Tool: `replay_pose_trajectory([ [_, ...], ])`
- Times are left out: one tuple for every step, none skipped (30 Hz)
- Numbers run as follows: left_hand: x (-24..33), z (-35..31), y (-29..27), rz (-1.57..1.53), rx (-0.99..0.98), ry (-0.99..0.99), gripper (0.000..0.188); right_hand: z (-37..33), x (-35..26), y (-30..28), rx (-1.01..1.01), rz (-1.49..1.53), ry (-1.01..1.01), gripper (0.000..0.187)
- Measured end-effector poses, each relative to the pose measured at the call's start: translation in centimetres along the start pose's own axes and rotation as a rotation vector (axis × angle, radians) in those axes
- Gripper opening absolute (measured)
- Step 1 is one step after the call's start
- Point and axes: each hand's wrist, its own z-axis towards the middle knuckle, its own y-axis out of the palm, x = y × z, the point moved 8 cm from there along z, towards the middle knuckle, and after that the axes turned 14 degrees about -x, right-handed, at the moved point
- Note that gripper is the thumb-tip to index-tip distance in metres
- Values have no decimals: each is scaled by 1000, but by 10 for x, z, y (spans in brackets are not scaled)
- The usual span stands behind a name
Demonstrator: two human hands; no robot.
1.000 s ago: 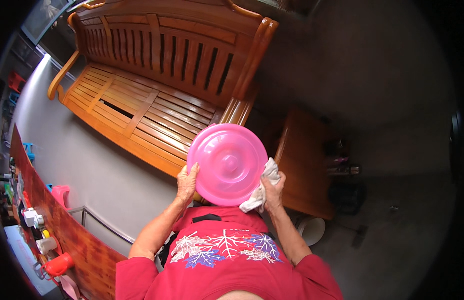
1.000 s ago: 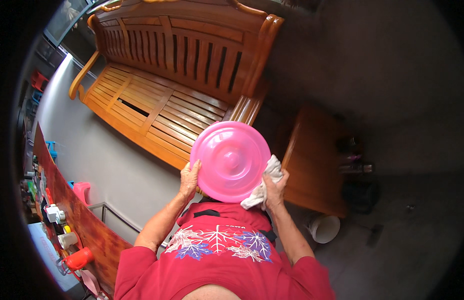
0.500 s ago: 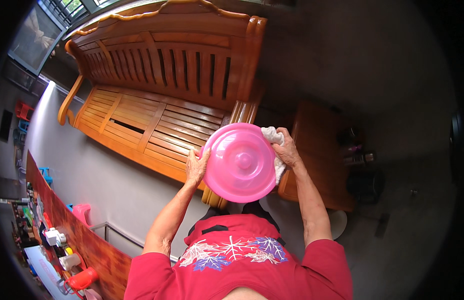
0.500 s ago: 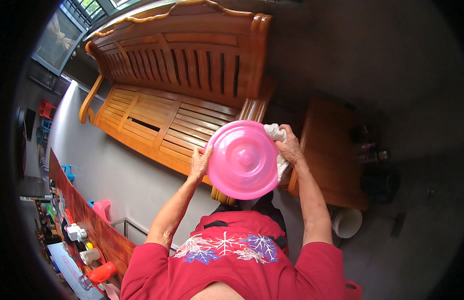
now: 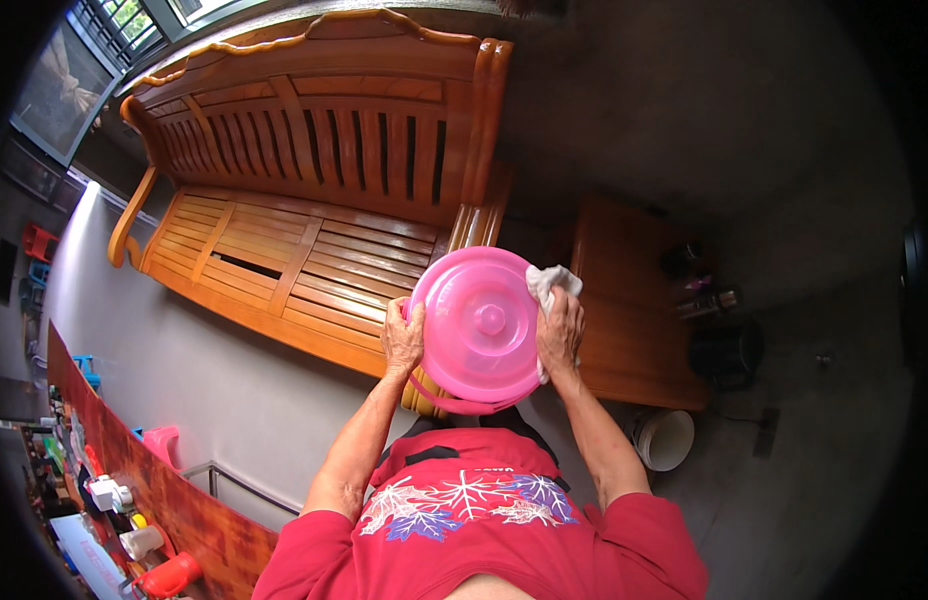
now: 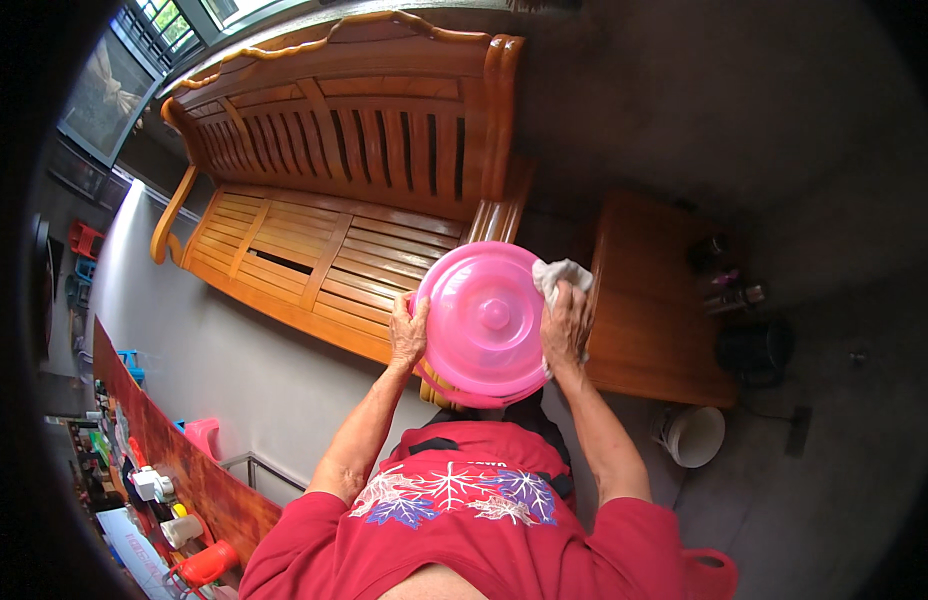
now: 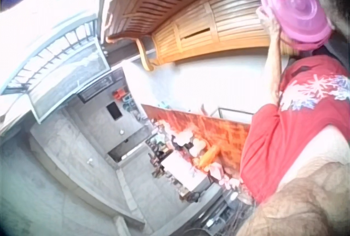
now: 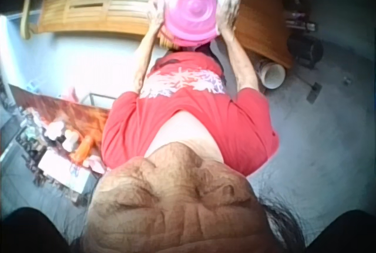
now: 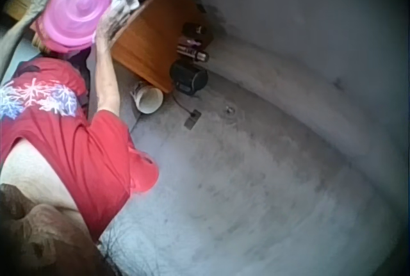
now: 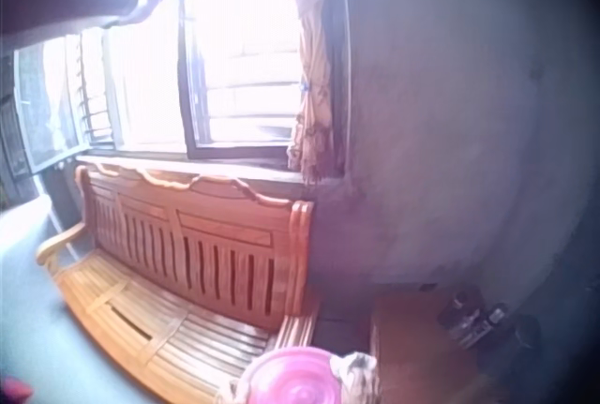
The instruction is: The person wipes a wooden bench with a white cloth, then cleans a pink plastic bucket and its lid. They proceed to wipe a small wooden table and clean several items on it, including a black mug, a pink bottle, a silver thermos, and a black cup, using the same cloth.
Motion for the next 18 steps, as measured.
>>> replay_pose_trajectory([
  [0,-1,0,-4,-4,-23,42,-14,-2,-4,27,-7,7,40],
  [0,-3,0,-2,-14,-43,43,-27,-5,-7,54,-13,12,39],
  [0,-4,-1,3,-23,-63,43,-40,-12,-10,48,-43,17,39],
  [0,-5,-2,6,-31,-83,44,-52,-17,-12,41,-72,20,40],
  [1,-5,-4,4,-33,-82,43,-63,-22,-9,8,-111,-6,43],
  [1,-6,-5,3,-34,-82,43,-75,-29,-7,-29,-143,-34,44],
  [0,-7,-6,0,-35,-84,43,-86,-43,-8,-53,-126,-111,43],
  [-6,-5,-5,-68,-60,-80,43,-96,-56,-8,-77,-110,-189,43],
  [-17,-2,-5,-134,-81,-77,43,-104,-72,-7,-119,-106,-312,46],
  [-26,2,-6,-201,-100,-74,43,-110,-87,-5,-161,-101,-436,49],
  [-37,5,-2,-324,-154,-93,34,-113,-101,0,-219,-43,-531,47],
  [-36,5,0,-434,-183,-69,30,-111,-119,0,-284,21,-651,42],
  [-30,5,2,-544,-214,-38,26,-108,-130,8,-340,33,-715,39],
  [-24,5,3,-654,-244,-7,23,-105,-142,17,-397,44,-780,37],
  [-25,3,0,-698,-247,-30,24,-92,-159,14,-397,50,-797,34],
  [-30,4,-1,-754,-254,-36,25,-81,-165,24,-403,63,-797,33],
  [-37,5,0,-810,-261,-42,26,-68,-172,30,-409,89,-768,33],
  [-46,5,1,-865,-265,-53,27,-57,-180,37,-419,119,-737,33],
])
